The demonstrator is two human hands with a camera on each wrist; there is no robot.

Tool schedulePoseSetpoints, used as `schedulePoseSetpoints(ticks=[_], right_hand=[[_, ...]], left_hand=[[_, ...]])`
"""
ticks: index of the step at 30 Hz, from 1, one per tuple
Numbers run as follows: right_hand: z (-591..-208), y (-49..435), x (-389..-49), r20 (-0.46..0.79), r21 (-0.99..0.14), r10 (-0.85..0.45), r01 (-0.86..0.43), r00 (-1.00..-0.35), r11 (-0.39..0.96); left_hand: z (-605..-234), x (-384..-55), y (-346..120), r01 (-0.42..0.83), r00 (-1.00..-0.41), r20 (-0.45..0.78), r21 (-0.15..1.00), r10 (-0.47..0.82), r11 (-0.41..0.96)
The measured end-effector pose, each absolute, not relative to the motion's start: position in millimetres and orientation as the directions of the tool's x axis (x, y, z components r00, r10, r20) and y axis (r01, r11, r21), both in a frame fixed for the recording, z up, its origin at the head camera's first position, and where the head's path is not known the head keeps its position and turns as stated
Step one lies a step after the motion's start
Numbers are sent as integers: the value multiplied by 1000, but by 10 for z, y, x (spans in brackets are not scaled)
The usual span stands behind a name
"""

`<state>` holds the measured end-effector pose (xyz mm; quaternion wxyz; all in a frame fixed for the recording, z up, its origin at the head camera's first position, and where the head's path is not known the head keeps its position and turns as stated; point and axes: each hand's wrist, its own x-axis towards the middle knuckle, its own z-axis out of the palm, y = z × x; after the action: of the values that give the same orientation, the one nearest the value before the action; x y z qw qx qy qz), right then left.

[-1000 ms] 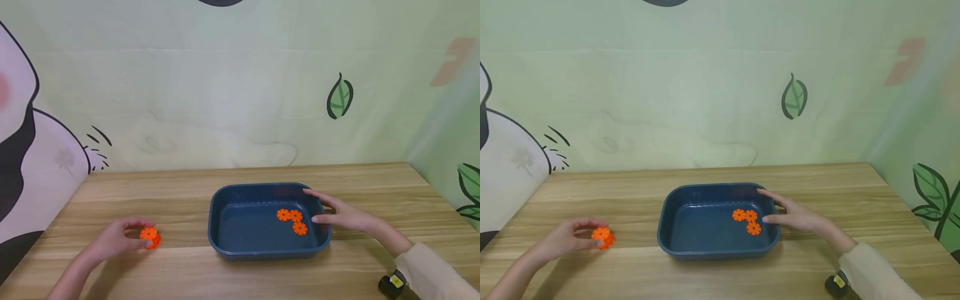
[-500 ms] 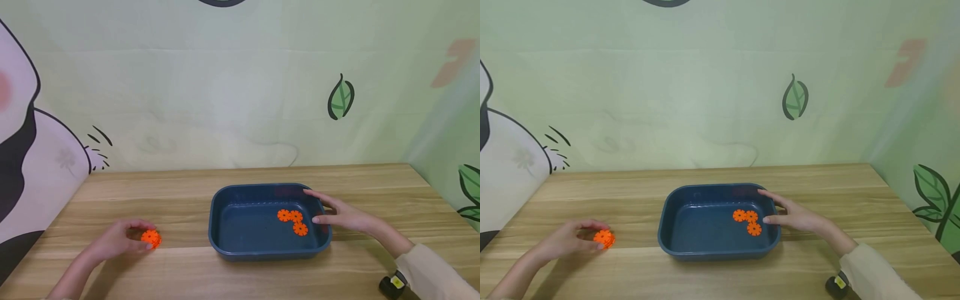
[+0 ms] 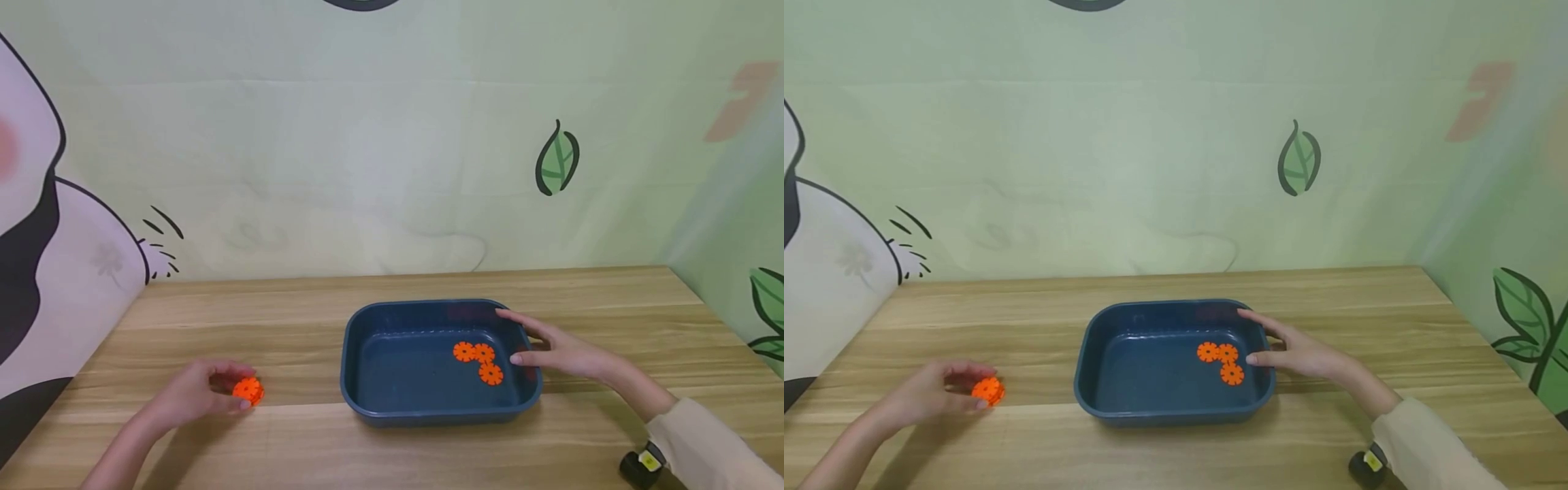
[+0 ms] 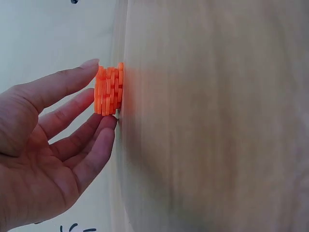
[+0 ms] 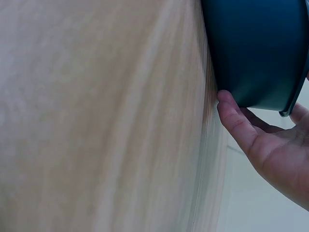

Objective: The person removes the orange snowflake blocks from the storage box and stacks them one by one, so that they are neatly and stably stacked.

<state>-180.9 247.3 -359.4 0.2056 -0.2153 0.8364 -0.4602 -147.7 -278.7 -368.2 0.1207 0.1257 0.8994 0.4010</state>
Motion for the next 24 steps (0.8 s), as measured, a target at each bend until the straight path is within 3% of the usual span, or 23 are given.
schedulePoseSetpoints(ticks=[6, 12, 18, 24], right_hand=[[-3591, 2465, -1806, -149, -862, -549, -164, -822, 479], [-3590, 2457, -1800, -138, -866, -555, -172, -821, 469], [-3587, 2446, -1797, -138, -867, -555, -170, -820, 468], [-3580, 2451, -1790, -139, -868, -555, -169, -820, 467]], left_hand=[[-3659, -1450, -2750, 41, -950, -175, 751, 258, 659], [-3632, -1430, -2728, 34, -957, -174, 730, 233, 683], [-3537, -1394, -2676, 79, -969, -102, 737, 225, 671], [-3378, -1399, -2336, 169, -967, 17, 787, 254, 593]])
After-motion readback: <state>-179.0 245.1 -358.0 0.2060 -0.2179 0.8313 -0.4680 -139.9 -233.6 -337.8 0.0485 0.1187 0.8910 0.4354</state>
